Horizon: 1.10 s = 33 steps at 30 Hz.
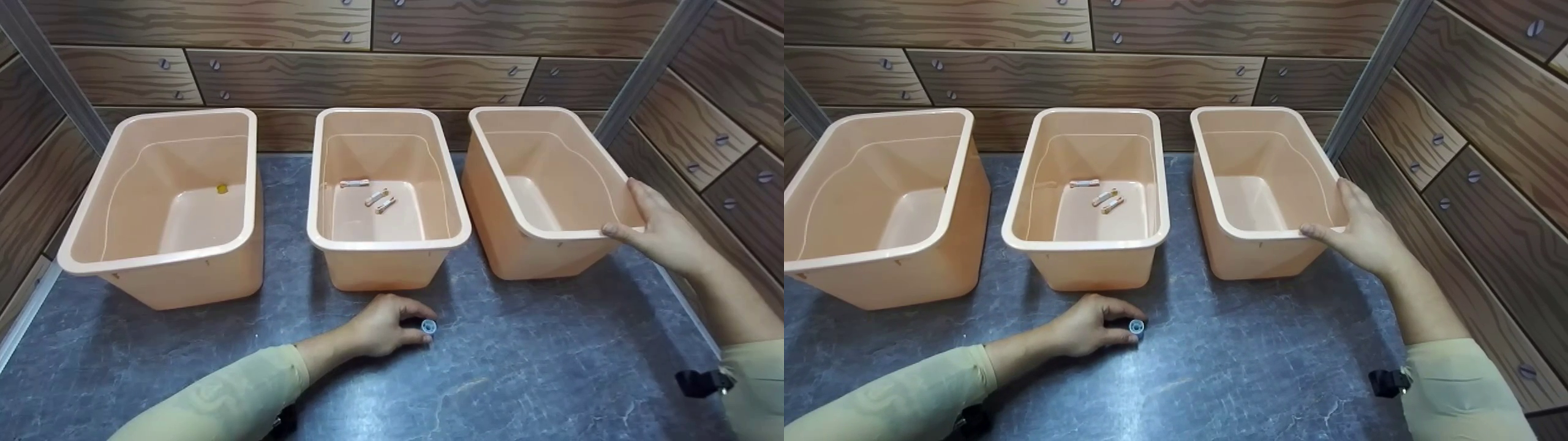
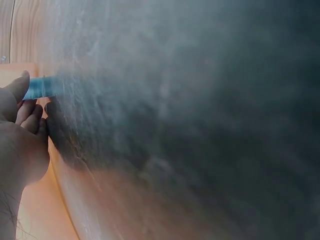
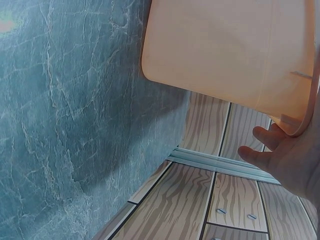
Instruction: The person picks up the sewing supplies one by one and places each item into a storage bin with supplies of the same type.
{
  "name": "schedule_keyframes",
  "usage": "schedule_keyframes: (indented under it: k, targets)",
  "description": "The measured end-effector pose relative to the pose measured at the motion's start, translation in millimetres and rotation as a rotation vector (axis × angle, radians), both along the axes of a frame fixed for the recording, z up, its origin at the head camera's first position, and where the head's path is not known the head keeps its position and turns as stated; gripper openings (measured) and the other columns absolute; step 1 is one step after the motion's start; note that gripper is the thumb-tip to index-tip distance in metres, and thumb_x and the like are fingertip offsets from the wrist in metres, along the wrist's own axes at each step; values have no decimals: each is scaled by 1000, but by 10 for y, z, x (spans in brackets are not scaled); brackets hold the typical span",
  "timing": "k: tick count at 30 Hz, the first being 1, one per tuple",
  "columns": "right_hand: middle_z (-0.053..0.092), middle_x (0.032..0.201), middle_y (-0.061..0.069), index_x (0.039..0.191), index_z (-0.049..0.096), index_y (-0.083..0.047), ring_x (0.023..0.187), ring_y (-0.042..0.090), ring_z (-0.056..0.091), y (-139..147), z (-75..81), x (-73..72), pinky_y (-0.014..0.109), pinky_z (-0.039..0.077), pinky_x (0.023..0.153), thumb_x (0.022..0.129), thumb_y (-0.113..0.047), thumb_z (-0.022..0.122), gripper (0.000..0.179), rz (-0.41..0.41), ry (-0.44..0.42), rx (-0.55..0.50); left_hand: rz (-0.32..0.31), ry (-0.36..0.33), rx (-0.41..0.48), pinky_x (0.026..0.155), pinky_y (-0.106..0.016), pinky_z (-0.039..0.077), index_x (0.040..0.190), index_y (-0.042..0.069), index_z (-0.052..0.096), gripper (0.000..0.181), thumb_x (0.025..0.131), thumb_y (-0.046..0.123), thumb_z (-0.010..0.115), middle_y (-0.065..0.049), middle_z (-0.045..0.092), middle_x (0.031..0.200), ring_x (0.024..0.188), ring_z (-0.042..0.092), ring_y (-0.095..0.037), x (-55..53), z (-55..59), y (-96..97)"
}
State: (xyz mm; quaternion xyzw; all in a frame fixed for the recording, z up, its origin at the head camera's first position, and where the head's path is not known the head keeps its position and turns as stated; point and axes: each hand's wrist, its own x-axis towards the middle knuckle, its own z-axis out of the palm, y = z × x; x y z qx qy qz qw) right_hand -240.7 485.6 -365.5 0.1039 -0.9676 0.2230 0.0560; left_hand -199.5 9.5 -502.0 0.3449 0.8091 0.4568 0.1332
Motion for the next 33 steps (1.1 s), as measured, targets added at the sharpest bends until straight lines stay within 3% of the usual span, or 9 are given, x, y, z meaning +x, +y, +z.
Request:
schedule_keyframes:
  k: [16,33]
  targets:
    - [10,167,41,165,7,11,153,62,11,-1,0,-5,77,12,120,102,-42,69,103,-3,-9,-1,11,-51,30,98,-23,54,122,8,79,31,93,17,85,7,80,112,105,69,0,-3,-1,5]
    - [11,167,42,164,8,12,153,62,12,2,6,-1,76,13,120,102,-41,69,103,-5,-4,2,-13,-42,53,96,-25,55,121,4,79,30,93,14,84,2,80,111,103,70,-2,-16,22,6]
